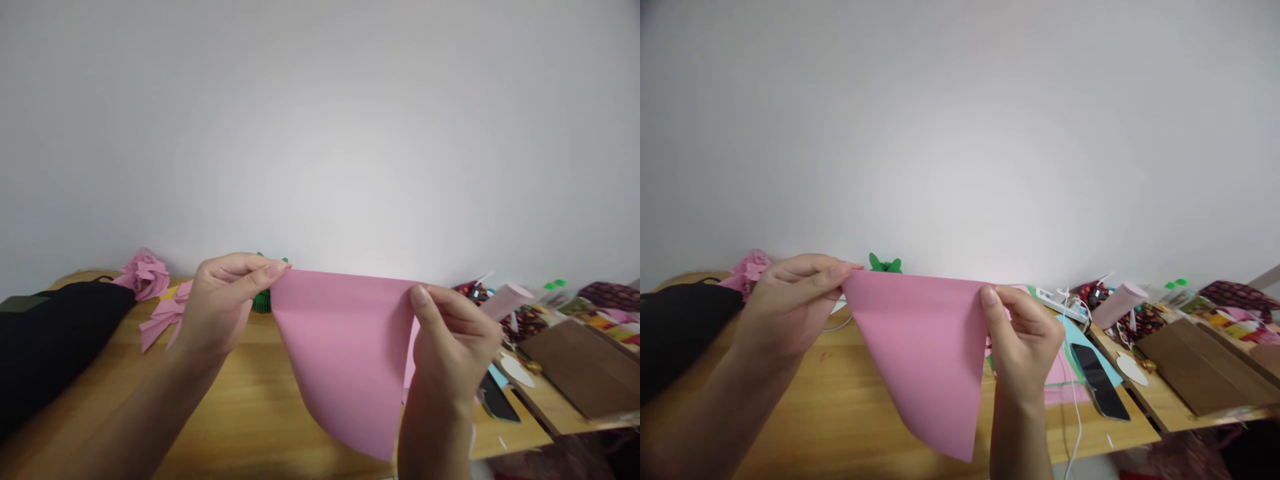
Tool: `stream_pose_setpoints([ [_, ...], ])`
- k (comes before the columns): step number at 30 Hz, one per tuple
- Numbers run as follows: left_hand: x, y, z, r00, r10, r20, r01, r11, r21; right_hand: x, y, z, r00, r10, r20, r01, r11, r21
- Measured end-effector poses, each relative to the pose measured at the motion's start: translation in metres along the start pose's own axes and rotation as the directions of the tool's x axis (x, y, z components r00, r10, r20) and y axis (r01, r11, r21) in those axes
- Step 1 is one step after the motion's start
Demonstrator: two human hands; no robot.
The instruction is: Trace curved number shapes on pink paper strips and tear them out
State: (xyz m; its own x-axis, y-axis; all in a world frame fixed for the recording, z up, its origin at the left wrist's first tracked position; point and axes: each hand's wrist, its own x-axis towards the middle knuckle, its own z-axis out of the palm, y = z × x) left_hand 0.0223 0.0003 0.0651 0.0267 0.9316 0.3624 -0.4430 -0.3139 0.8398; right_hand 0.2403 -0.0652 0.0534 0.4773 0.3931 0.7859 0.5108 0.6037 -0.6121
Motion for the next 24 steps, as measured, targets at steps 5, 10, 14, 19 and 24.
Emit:
stream_pose_setpoints([
  [5, 0.001, -0.002, 0.000, 0.999, -0.036, -0.002, 0.036, 0.999, -0.009, 0.000, 0.005, 0.002, 1.000, 0.025, -0.019, -0.024, 1.000, 0.016],
  [10, -0.005, -0.017, -0.008, 0.962, -0.151, 0.227, 0.142, 0.988, 0.056, 0.000, 0.005, 0.002, 0.997, 0.056, -0.058, -0.055, 0.998, 0.019],
  [14, -0.011, -0.031, -0.014, 0.945, -0.153, 0.288, 0.106, 0.979, 0.172, -0.002, 0.007, 0.002, 0.996, 0.070, -0.059, -0.068, 0.997, 0.032],
  [19, -0.009, -0.029, -0.022, 0.957, -0.153, 0.247, 0.076, 0.953, 0.295, -0.007, 0.012, -0.008, 0.993, 0.098, 0.062, -0.098, 0.995, -0.003],
  [24, 0.019, -0.015, -0.035, 0.850, -0.367, 0.378, 0.129, 0.841, 0.526, -0.033, 0.011, -0.031, 0.840, 0.343, 0.420, -0.341, 0.936, -0.081],
])
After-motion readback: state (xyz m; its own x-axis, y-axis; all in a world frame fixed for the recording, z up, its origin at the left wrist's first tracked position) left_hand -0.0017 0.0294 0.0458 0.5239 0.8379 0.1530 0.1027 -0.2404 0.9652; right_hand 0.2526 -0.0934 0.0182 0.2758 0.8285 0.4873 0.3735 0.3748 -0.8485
